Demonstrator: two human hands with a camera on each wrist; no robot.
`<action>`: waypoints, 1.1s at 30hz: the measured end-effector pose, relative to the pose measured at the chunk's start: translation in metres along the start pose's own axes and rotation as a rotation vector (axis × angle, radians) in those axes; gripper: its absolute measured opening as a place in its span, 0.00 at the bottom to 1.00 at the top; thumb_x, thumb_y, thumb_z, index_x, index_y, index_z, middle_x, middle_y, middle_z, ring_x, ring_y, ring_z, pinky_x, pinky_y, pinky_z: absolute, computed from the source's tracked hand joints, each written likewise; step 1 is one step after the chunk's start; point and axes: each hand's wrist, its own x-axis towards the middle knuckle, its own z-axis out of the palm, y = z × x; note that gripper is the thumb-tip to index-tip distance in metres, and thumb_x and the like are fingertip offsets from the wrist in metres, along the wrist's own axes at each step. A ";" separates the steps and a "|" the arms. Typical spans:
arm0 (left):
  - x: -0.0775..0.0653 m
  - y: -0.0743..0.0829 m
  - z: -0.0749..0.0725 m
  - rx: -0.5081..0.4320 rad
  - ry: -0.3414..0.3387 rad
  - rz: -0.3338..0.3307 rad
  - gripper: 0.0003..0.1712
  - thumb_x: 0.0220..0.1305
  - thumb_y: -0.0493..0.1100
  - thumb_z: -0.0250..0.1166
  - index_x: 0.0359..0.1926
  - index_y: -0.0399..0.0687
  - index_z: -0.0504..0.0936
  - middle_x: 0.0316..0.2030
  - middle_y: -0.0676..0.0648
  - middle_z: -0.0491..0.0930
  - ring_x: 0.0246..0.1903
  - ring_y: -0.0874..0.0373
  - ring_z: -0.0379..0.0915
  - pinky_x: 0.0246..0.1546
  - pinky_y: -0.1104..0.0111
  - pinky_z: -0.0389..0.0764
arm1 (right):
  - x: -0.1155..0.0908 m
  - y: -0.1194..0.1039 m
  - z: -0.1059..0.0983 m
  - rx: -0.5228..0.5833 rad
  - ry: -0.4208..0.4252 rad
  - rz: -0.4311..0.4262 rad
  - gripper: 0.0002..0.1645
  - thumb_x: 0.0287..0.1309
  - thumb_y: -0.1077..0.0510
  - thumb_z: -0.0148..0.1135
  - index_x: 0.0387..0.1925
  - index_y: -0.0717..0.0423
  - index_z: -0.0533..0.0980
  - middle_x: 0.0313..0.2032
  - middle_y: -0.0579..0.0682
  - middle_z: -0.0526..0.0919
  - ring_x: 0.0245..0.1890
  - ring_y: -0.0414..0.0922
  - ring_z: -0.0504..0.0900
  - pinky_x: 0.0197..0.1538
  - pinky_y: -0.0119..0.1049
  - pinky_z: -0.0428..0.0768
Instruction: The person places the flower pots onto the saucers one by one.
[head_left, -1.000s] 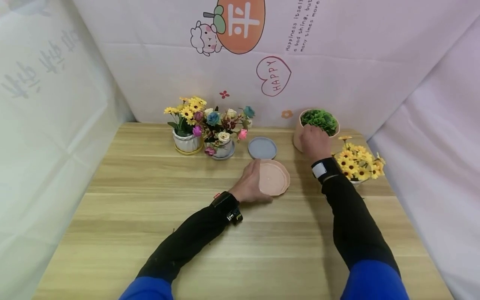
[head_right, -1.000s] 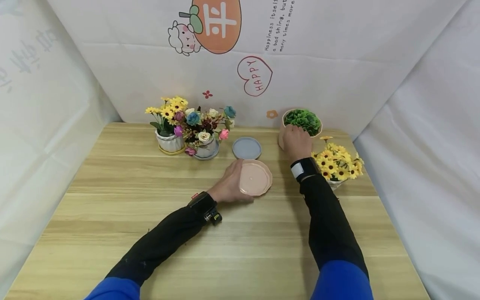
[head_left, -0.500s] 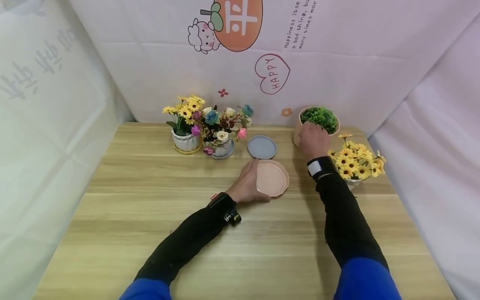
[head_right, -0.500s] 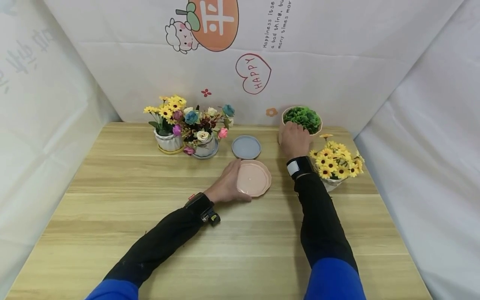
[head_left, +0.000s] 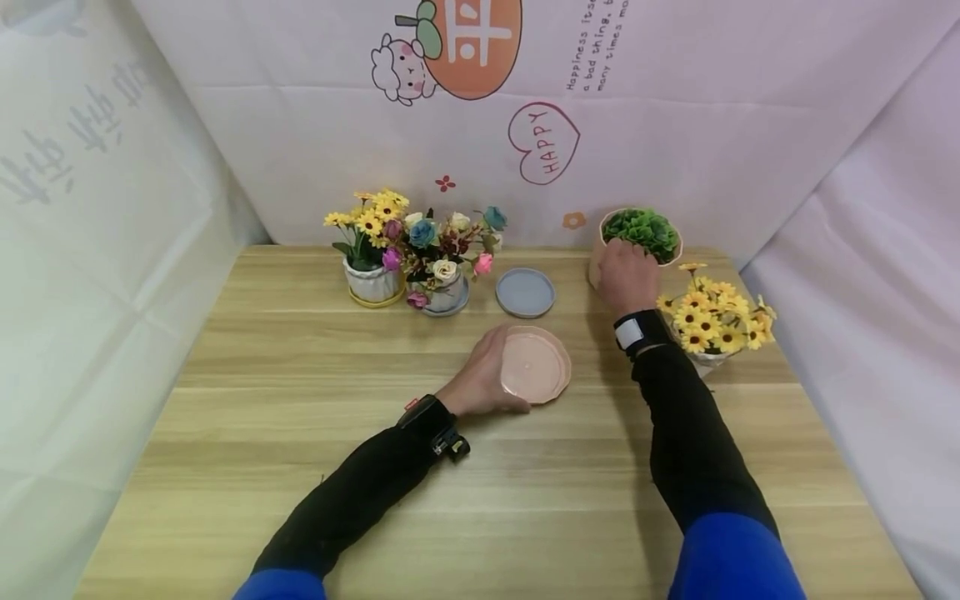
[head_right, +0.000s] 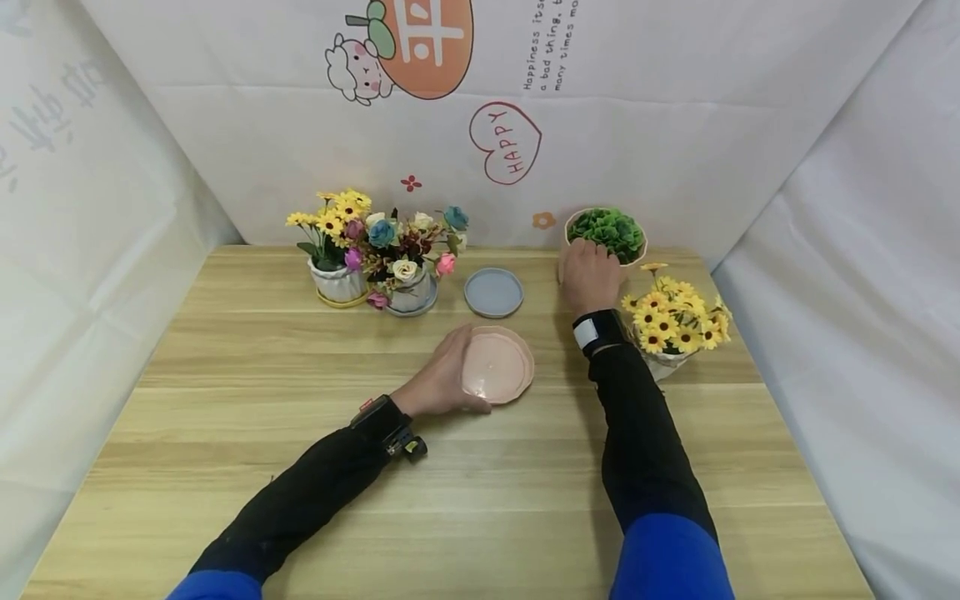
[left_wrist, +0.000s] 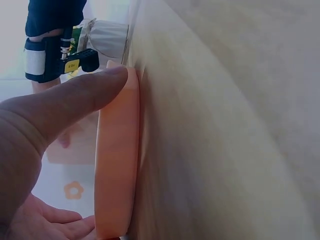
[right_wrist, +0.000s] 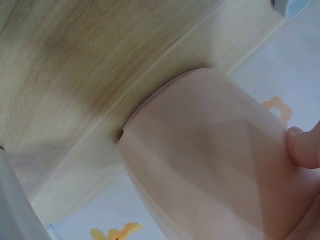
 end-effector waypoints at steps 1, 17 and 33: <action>-0.002 0.000 -0.001 0.001 -0.004 -0.003 0.84 0.37 0.48 0.91 0.85 0.42 0.42 0.83 0.38 0.48 0.82 0.42 0.48 0.82 0.50 0.59 | 0.000 0.000 0.000 -0.002 0.001 -0.001 0.17 0.74 0.55 0.62 0.38 0.69 0.72 0.30 0.65 0.80 0.34 0.64 0.82 0.37 0.56 0.82; -0.044 -0.012 -0.018 -0.008 -0.047 0.021 0.84 0.39 0.50 0.90 0.85 0.39 0.40 0.84 0.37 0.44 0.84 0.43 0.43 0.83 0.48 0.56 | 0.005 -0.005 0.000 -0.015 0.021 0.000 0.16 0.77 0.57 0.54 0.36 0.68 0.71 0.31 0.66 0.80 0.34 0.64 0.82 0.35 0.56 0.81; -0.081 -0.023 -0.025 -0.003 -0.076 0.087 0.80 0.37 0.51 0.90 0.84 0.41 0.47 0.81 0.39 0.52 0.81 0.43 0.48 0.82 0.44 0.56 | 0.003 -0.007 -0.005 -0.037 -0.085 0.030 0.15 0.71 0.58 0.59 0.36 0.69 0.70 0.34 0.68 0.81 0.37 0.66 0.83 0.38 0.57 0.83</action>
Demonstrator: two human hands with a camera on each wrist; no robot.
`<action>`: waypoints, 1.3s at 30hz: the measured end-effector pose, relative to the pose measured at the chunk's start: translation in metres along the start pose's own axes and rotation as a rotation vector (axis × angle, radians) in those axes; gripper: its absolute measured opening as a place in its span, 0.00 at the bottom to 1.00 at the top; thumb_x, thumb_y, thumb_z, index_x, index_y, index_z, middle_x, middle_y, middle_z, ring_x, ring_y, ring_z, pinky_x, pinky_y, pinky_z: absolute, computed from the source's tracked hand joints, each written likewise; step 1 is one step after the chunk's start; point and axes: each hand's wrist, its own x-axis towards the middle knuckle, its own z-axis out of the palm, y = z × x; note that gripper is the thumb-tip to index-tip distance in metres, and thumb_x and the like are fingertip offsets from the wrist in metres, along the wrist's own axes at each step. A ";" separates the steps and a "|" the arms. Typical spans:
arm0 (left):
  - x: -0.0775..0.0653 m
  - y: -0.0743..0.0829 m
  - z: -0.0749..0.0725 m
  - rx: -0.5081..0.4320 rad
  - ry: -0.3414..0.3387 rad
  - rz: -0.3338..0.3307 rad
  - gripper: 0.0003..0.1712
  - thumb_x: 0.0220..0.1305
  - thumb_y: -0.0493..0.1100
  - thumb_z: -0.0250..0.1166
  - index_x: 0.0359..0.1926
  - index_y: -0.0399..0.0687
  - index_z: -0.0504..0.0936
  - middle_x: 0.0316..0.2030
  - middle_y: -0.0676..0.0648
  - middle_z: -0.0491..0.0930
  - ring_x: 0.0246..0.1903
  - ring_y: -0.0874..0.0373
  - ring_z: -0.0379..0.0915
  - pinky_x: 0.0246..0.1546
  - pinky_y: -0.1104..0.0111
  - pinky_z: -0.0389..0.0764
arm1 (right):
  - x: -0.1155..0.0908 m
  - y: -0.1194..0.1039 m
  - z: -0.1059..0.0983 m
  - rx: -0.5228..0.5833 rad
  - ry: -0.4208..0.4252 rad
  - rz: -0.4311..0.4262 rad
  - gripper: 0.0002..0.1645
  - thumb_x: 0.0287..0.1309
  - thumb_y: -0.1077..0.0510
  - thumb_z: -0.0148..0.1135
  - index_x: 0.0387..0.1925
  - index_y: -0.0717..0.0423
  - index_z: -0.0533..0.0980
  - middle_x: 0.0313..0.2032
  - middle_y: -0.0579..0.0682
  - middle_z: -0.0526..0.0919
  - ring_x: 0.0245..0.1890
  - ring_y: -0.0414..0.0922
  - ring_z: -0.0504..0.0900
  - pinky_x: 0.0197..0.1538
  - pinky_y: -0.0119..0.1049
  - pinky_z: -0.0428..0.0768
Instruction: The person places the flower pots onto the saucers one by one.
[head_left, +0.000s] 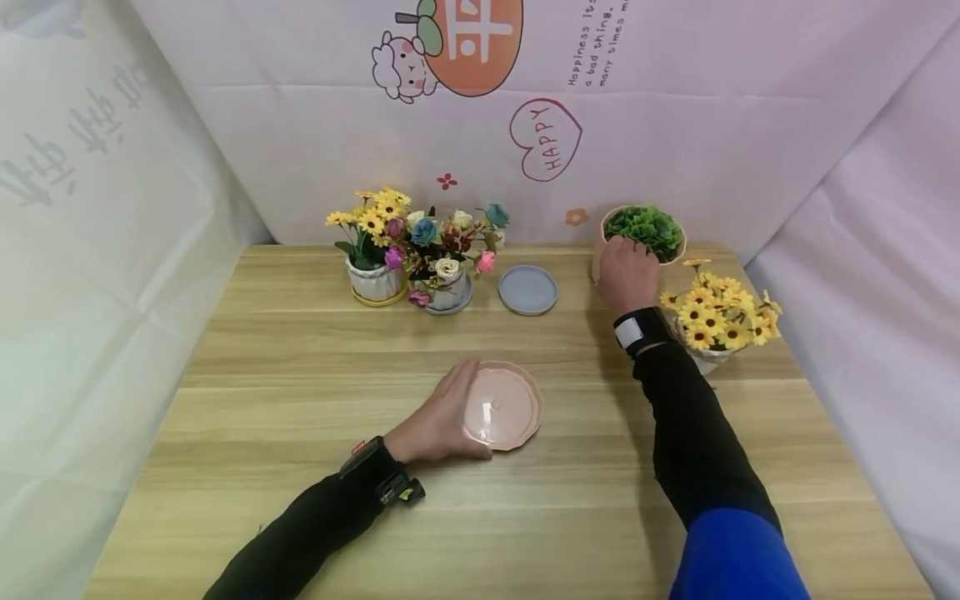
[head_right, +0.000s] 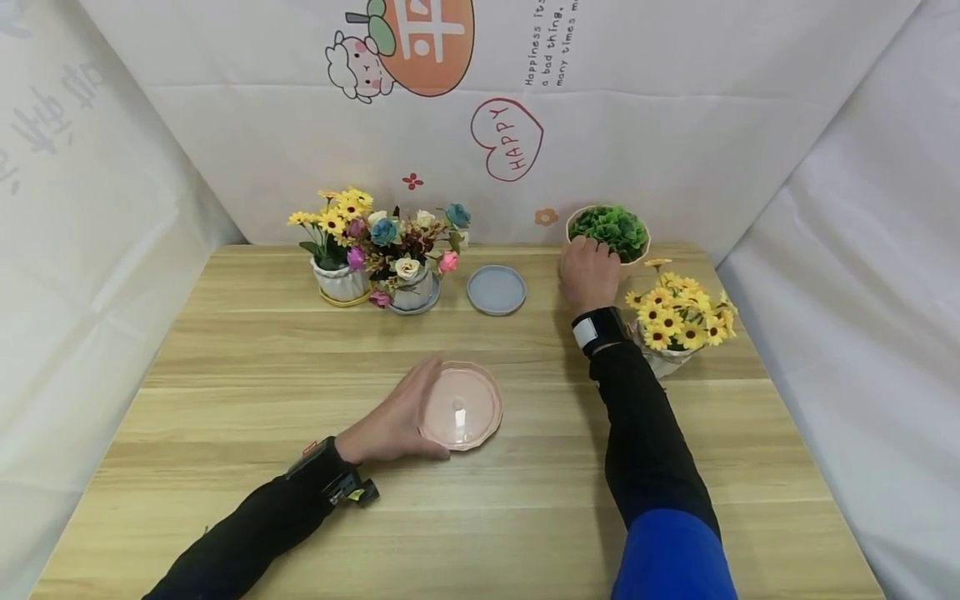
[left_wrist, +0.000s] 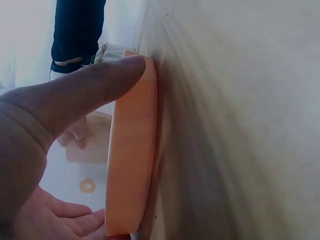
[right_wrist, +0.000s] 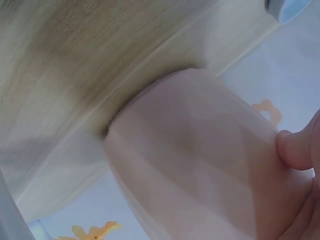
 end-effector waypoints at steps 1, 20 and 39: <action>-0.001 0.001 0.000 -0.004 0.000 0.000 0.80 0.38 0.51 0.90 0.83 0.42 0.48 0.81 0.39 0.52 0.81 0.42 0.48 0.82 0.43 0.56 | -0.001 0.000 -0.001 0.002 0.005 0.000 0.15 0.71 0.58 0.58 0.35 0.68 0.69 0.34 0.68 0.80 0.36 0.66 0.83 0.37 0.57 0.82; -0.008 0.003 0.000 -0.005 0.003 -0.017 0.81 0.39 0.52 0.89 0.84 0.40 0.45 0.83 0.38 0.49 0.82 0.41 0.47 0.82 0.43 0.56 | -0.032 -0.011 -0.013 0.008 0.092 -0.036 0.19 0.80 0.58 0.49 0.29 0.65 0.67 0.25 0.63 0.75 0.27 0.62 0.79 0.29 0.52 0.76; -0.009 0.002 0.000 0.001 -0.003 -0.010 0.81 0.38 0.51 0.89 0.84 0.39 0.45 0.83 0.36 0.49 0.82 0.40 0.47 0.82 0.43 0.56 | -0.064 -0.025 -0.024 0.022 0.146 -0.084 0.17 0.78 0.61 0.49 0.29 0.65 0.67 0.23 0.61 0.72 0.23 0.61 0.76 0.25 0.49 0.72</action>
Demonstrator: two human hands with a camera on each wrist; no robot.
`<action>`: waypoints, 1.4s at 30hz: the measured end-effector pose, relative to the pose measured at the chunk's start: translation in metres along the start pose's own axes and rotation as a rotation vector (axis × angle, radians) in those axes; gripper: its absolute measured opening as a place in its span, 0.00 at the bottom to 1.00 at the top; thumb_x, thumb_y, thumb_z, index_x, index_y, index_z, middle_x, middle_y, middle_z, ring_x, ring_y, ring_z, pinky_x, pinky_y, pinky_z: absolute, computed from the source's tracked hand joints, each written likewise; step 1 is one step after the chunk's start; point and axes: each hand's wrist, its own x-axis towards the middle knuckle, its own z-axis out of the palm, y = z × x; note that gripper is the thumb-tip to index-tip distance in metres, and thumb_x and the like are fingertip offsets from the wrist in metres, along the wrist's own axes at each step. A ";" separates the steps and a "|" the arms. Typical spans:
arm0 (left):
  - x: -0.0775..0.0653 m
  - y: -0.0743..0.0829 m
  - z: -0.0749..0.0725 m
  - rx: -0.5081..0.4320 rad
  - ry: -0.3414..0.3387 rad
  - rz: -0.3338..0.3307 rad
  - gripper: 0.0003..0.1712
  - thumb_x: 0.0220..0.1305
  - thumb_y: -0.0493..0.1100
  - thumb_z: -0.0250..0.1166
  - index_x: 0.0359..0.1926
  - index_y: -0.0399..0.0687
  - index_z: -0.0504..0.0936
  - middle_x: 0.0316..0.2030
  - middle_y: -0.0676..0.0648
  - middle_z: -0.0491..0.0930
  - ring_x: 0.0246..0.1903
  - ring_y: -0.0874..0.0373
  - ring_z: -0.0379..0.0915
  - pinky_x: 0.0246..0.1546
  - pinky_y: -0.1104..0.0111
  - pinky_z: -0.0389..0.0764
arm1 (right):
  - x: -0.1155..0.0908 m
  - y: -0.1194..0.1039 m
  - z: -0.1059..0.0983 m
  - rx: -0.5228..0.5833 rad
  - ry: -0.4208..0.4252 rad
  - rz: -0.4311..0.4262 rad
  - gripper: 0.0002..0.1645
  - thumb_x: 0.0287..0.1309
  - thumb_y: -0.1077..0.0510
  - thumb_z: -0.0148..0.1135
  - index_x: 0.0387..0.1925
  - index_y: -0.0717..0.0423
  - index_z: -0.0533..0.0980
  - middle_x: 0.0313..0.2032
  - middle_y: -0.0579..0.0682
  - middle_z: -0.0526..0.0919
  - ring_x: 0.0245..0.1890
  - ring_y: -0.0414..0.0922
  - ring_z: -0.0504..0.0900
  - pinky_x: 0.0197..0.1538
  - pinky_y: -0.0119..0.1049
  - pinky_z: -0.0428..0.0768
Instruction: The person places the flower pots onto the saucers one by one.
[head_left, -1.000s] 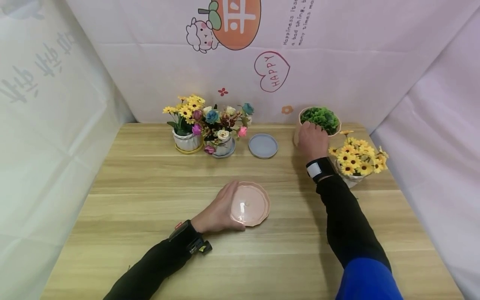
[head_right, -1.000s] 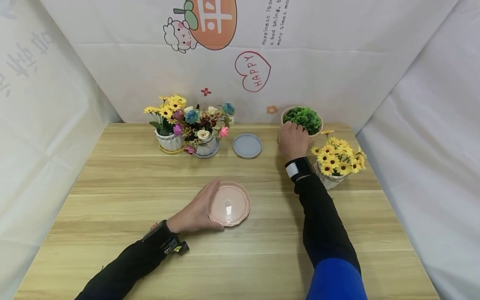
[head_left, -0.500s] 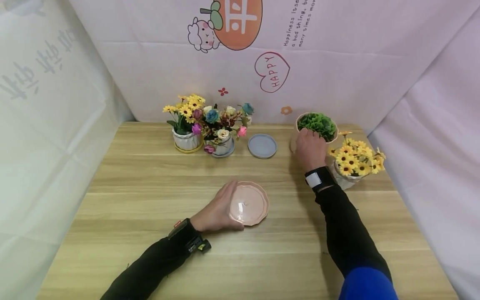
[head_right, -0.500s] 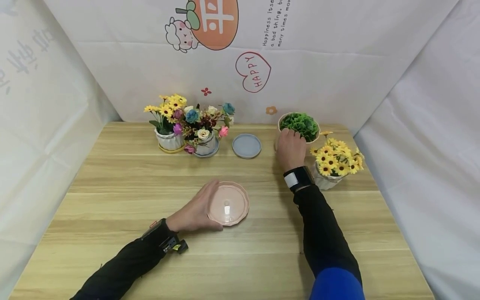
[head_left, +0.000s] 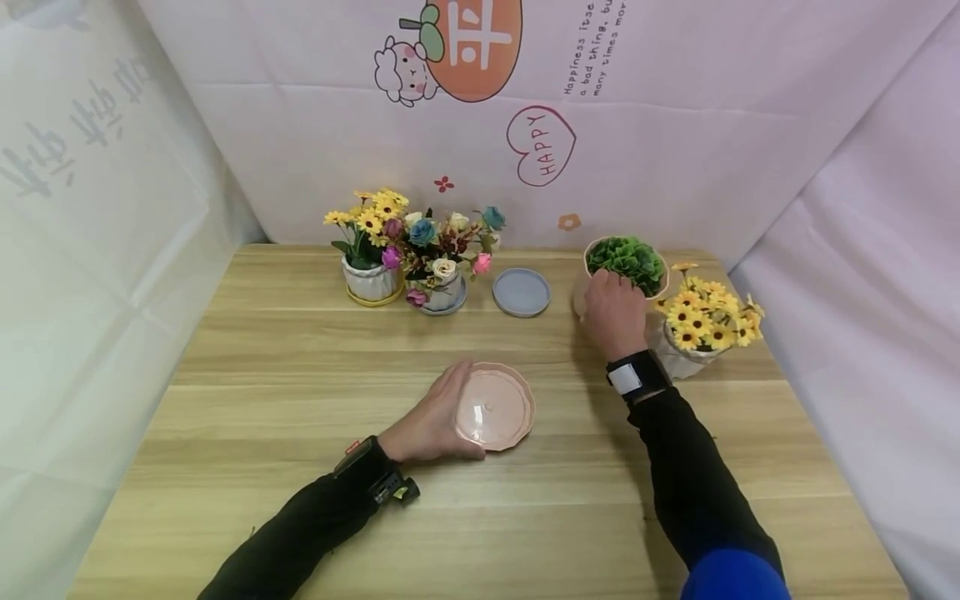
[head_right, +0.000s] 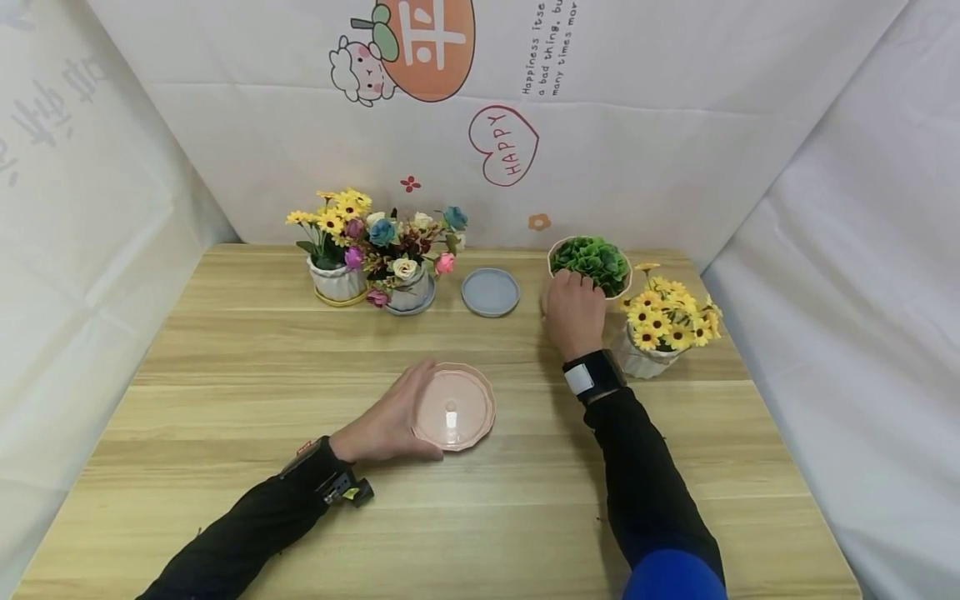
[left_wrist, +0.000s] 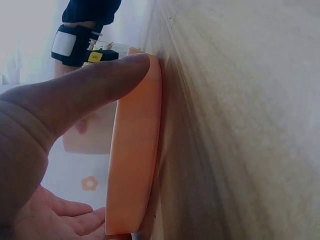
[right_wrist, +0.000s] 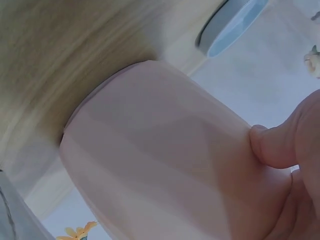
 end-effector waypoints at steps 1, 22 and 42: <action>0.000 0.000 0.000 -0.001 0.000 0.000 0.81 0.38 0.51 0.89 0.84 0.38 0.45 0.83 0.36 0.49 0.82 0.40 0.47 0.82 0.43 0.56 | -0.002 -0.001 -0.001 -0.002 0.002 -0.005 0.17 0.78 0.62 0.49 0.29 0.65 0.67 0.23 0.61 0.72 0.23 0.60 0.75 0.25 0.49 0.72; -0.001 0.000 0.001 0.008 -0.001 0.001 0.81 0.38 0.51 0.89 0.84 0.37 0.45 0.83 0.35 0.49 0.82 0.40 0.47 0.82 0.43 0.55 | -0.032 -0.014 -0.019 -0.019 0.076 -0.105 0.18 0.72 0.60 0.60 0.27 0.63 0.66 0.21 0.57 0.70 0.21 0.58 0.75 0.22 0.47 0.72; 0.000 0.002 0.000 0.015 -0.004 -0.014 0.81 0.38 0.51 0.89 0.84 0.38 0.44 0.83 0.36 0.48 0.83 0.41 0.46 0.82 0.44 0.56 | -0.060 -0.035 -0.038 -0.009 0.130 -0.186 0.21 0.69 0.61 0.66 0.26 0.60 0.63 0.19 0.54 0.66 0.19 0.53 0.70 0.22 0.38 0.58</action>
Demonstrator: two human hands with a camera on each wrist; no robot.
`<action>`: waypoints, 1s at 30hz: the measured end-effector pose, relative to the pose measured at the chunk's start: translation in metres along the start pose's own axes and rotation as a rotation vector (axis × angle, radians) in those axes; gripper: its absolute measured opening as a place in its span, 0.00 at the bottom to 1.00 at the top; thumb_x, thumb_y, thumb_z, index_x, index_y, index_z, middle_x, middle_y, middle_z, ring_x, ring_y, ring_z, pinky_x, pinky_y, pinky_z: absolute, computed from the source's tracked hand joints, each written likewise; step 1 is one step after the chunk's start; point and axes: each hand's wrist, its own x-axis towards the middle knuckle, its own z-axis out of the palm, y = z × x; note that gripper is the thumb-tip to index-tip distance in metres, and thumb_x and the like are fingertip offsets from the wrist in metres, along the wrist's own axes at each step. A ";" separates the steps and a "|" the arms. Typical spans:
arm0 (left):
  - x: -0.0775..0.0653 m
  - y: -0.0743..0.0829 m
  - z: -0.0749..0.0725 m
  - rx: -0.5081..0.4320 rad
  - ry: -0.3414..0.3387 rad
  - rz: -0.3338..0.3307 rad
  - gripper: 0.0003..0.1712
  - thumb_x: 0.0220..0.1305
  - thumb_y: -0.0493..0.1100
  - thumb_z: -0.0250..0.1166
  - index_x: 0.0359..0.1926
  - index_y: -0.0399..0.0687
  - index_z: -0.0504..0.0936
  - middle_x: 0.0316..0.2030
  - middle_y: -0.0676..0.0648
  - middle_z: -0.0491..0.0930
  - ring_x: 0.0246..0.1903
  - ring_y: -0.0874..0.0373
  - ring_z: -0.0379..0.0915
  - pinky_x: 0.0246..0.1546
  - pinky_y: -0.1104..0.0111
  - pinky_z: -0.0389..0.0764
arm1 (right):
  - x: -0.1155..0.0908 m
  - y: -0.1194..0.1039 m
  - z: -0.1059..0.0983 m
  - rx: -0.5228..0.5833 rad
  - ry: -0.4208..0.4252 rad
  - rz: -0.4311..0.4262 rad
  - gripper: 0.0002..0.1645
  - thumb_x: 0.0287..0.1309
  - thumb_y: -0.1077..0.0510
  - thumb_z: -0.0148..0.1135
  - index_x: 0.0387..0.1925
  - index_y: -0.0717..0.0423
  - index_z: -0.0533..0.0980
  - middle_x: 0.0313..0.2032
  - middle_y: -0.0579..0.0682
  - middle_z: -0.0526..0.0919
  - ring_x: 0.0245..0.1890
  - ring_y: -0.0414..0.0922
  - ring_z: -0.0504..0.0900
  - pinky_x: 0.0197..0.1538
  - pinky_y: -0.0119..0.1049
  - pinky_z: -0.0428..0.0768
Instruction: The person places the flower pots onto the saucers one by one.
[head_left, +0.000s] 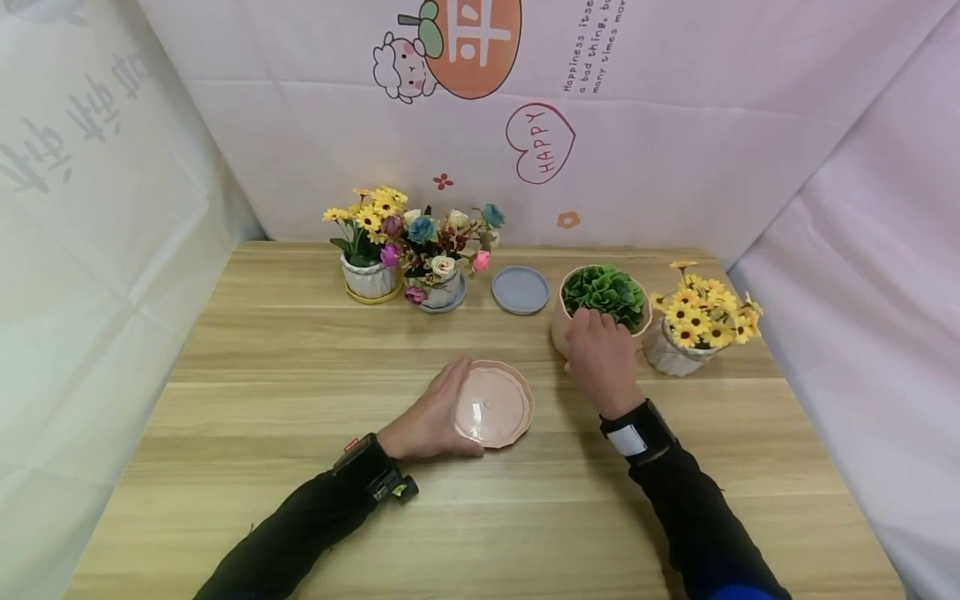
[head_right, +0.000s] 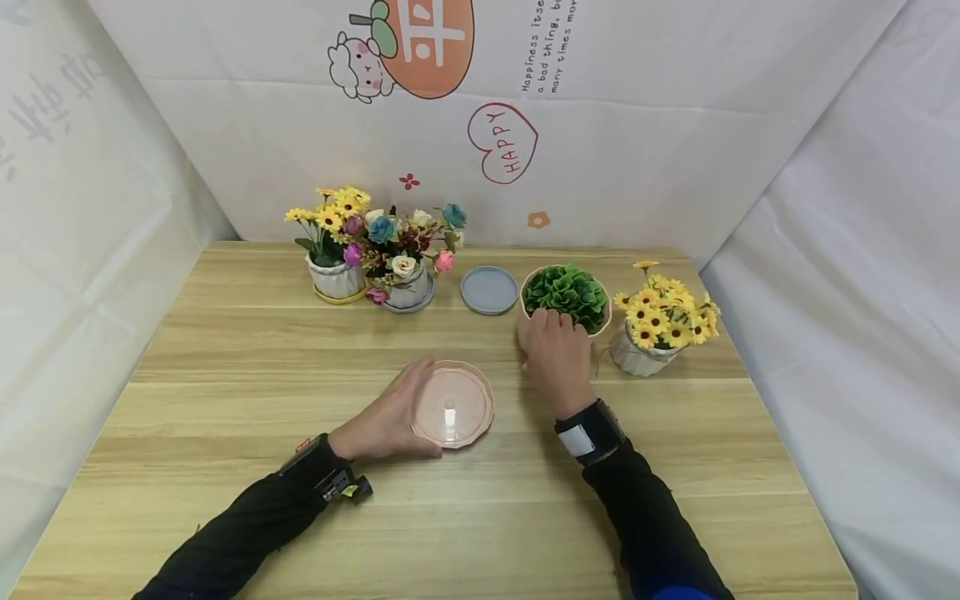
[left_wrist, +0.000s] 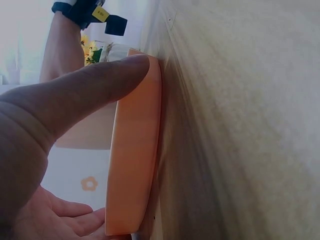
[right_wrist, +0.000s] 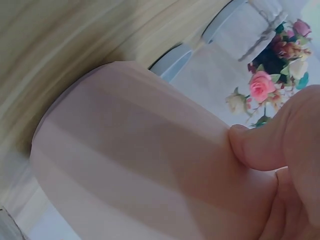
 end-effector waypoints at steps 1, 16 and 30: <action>0.000 0.000 0.000 0.001 0.000 0.001 0.81 0.38 0.51 0.89 0.84 0.38 0.44 0.83 0.36 0.48 0.83 0.41 0.46 0.82 0.44 0.56 | -0.001 -0.001 0.000 0.003 0.001 -0.002 0.21 0.69 0.61 0.66 0.26 0.60 0.63 0.19 0.54 0.66 0.18 0.53 0.70 0.22 0.38 0.58; 0.000 -0.001 0.001 -0.003 0.005 -0.002 0.82 0.38 0.51 0.89 0.84 0.37 0.44 0.83 0.36 0.50 0.82 0.41 0.48 0.82 0.45 0.57 | -0.009 -0.012 -0.016 0.046 0.092 -0.068 0.20 0.69 0.63 0.58 0.24 0.58 0.60 0.21 0.48 0.52 0.16 0.50 0.65 0.25 0.33 0.46; 0.001 -0.002 0.001 -0.021 0.004 0.001 0.82 0.38 0.51 0.89 0.84 0.37 0.44 0.82 0.35 0.49 0.82 0.41 0.47 0.82 0.45 0.56 | -0.017 -0.020 -0.021 0.106 -0.073 -0.036 0.19 0.69 0.60 0.64 0.27 0.60 0.64 0.20 0.54 0.67 0.20 0.53 0.70 0.23 0.39 0.60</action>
